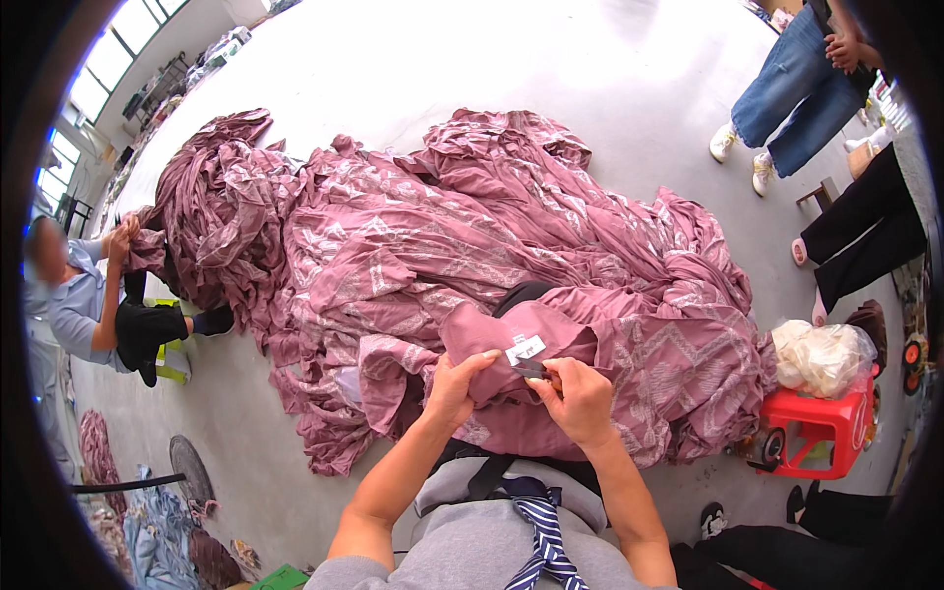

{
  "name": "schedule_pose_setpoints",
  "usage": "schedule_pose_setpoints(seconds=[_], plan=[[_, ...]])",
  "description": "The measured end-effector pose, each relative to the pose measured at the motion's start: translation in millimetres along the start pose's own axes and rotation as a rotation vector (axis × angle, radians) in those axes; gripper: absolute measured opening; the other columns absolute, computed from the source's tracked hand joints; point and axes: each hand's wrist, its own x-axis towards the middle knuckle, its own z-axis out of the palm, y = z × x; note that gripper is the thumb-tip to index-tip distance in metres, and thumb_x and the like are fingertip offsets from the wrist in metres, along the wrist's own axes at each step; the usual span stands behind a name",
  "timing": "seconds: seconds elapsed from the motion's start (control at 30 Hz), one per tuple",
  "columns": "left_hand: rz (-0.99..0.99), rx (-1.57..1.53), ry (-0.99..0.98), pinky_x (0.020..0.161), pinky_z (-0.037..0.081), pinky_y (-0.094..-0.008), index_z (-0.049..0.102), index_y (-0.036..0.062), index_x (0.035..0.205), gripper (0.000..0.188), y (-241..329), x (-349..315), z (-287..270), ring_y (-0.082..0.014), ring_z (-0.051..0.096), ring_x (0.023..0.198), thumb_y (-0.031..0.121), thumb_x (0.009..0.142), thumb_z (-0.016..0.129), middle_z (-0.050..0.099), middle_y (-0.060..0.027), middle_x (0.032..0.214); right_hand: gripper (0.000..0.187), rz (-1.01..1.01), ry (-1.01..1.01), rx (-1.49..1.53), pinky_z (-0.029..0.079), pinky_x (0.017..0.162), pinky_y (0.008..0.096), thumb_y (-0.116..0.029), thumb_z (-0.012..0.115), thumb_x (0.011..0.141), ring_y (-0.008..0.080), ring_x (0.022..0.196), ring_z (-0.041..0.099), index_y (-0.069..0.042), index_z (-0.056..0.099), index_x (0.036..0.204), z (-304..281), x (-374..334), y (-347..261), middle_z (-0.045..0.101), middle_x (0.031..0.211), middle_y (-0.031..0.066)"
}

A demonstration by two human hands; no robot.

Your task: The person sits on the floor and uses a small blade to cut tags and loose threads from pink fabric pieces. They handle each piece individually, trim the edges, and place the finished items back onto the pile.

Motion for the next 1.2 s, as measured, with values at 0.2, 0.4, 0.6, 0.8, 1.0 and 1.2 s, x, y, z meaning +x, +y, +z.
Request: schedule_pose_setpoints(seconds=[0.2, 0.4, 0.6, 0.8, 1.0, 1.2], plan=[[-0.013, -0.008, 0.005, 0.078, 0.053, -0.0287, 0.063, 0.0012, 0.101, 0.024, 2.1, -3.0, 5.7, -0.0146, 0.065, 0.084, 0.004, 0.078, 0.068, 0.067, -0.0071, 0.095, 0.025, -0.066, -0.012, -0.101, 0.046, 0.054, 0.0361, -0.028, 0.070, 0.079, 0.0244, 0.062, 0.059, -0.008, 0.058, 0.086, 2.4, 2.7, -2.6, 0.059, 0.071, 0.0053], [-0.021, 0.004, 0.011, 0.076, 0.053, -0.0292, 0.064, -0.0004, 0.099, 0.022, 3.0, -4.6, 3.4, -0.0161, 0.066, 0.083, 0.005, 0.078, 0.066, 0.067, -0.0082, 0.093, 0.027, 0.179, 0.030, 0.121, 0.046, 0.053, 0.0288, -0.022, 0.075, 0.077, 0.0160, 0.057, 0.058, -0.005, 0.059, 0.089, -3.0, 1.5, -1.1, 0.058, 0.067, 0.0044], [-0.059, 0.002, -0.029, 0.079, 0.053, -0.0305, 0.062, -0.0037, 0.100, 0.023, -1.3, -3.3, -0.2, -0.0182, 0.066, 0.087, 0.001, 0.078, 0.060, 0.067, -0.0114, 0.095, 0.022, 0.274, -0.057, 0.339, 0.045, 0.054, 0.0256, -0.014, 0.077, 0.075, 0.0117, 0.056, 0.055, -0.006, 0.064, 0.091, 2.7, 20.9, -18.3, 0.057, 0.065, 0.0046], [-0.192, -0.173, -0.046, 0.089, 0.049, -0.0368, 0.066, -0.0058, 0.086, 0.023, -14.0, -1.8, -31.9, -0.0259, 0.066, 0.089, 0.008, 0.074, 0.053, 0.069, -0.0147, 0.091, 0.009, 0.555, 0.301, 0.559, 0.038, 0.050, 0.0224, -0.010, 0.067, 0.086, 0.0051, 0.056, 0.047, -0.003, 0.060, 0.084, -21.8, 23.8, 28.7, 0.056, 0.066, -0.0016], [-0.246, -0.263, -0.073, 0.097, 0.045, -0.0388, 0.066, -0.0081, 0.084, 0.027, -9.1, -2.9, -15.9, -0.0301, 0.061, 0.103, 0.009, 0.071, 0.050, 0.066, -0.0200, 0.104, 0.020, 0.309, 0.148, 0.151, 0.045, 0.051, 0.0282, -0.020, 0.068, 0.085, 0.0174, 0.054, 0.058, -0.005, 0.058, 0.091, -34.4, -3.1, 6.6, 0.058, 0.064, 0.0061], [-0.154, -0.373, -0.243, 0.099, 0.043, -0.0408, 0.066, -0.0077, 0.077, 0.026, -33.2, 8.5, -61.3, -0.0322, 0.059, 0.106, 0.009, 0.069, 0.048, 0.065, -0.0218, 0.107, 0.021, 0.259, 0.082, 0.136, 0.046, 0.050, 0.0314, -0.021, 0.072, 0.080, 0.0203, 0.056, 0.060, -0.006, 0.058, 0.089, -17.3, -13.3, -1.8, 0.059, 0.064, 0.0052]])
